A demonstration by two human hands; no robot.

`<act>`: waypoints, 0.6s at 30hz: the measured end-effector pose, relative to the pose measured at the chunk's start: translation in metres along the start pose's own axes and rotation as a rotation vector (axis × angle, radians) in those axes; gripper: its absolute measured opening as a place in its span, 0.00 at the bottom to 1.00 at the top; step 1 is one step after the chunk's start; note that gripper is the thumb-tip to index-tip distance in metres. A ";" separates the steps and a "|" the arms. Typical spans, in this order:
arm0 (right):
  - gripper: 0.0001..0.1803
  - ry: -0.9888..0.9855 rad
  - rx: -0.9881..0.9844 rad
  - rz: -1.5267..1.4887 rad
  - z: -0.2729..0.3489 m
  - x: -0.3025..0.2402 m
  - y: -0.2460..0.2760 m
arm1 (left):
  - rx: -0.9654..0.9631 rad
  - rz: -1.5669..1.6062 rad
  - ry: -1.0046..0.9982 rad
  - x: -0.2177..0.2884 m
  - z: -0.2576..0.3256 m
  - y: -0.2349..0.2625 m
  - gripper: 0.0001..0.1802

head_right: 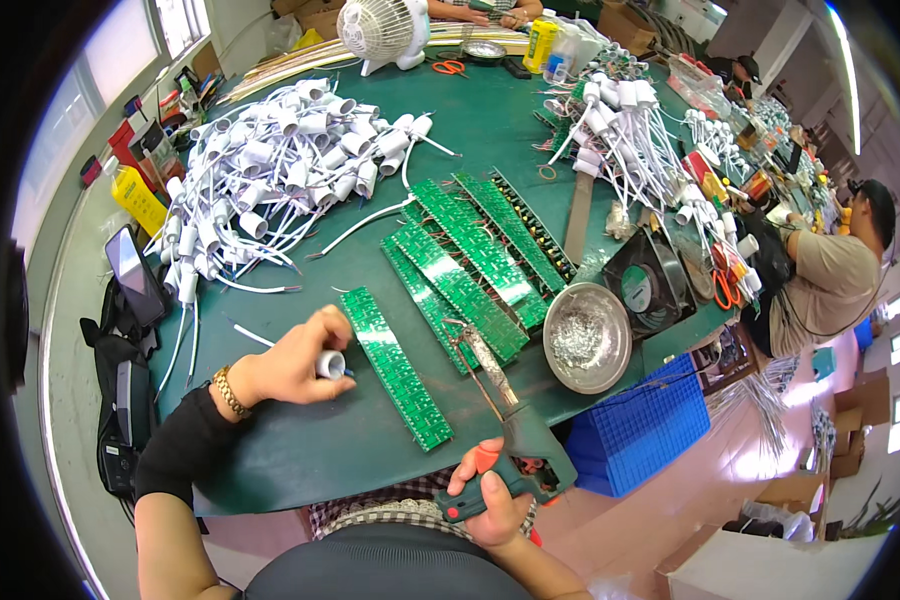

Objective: The person solders wires from light socket connectors onto green circuit boards using a soldering iron, positioning each wire and applying heat with the iron by hand.

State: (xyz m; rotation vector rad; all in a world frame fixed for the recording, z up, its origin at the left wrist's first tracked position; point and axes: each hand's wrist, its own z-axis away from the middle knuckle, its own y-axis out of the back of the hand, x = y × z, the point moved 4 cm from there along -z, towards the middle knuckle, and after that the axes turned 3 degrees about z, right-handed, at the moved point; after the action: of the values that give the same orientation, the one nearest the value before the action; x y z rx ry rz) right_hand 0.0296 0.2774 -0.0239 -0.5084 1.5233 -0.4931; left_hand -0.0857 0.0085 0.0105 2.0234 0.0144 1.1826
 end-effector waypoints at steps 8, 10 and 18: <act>0.22 -0.068 -0.085 0.049 -0.013 -0.002 -0.010 | 0.639 0.427 0.354 -0.054 0.021 0.031 0.10; 0.22 -0.084 -0.103 0.048 -0.016 -0.002 -0.012 | 0.664 0.554 0.361 -0.058 0.021 0.034 0.09; 0.24 -0.091 -0.221 0.284 -0.029 -0.008 -0.013 | 0.704 -0.041 0.237 -0.036 0.012 0.040 0.05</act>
State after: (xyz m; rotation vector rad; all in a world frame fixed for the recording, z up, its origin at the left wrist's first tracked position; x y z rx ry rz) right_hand 0.0005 0.2721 -0.0092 -0.4675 1.5392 -0.0807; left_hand -0.1113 -0.0404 0.0060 2.4311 0.6692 1.5266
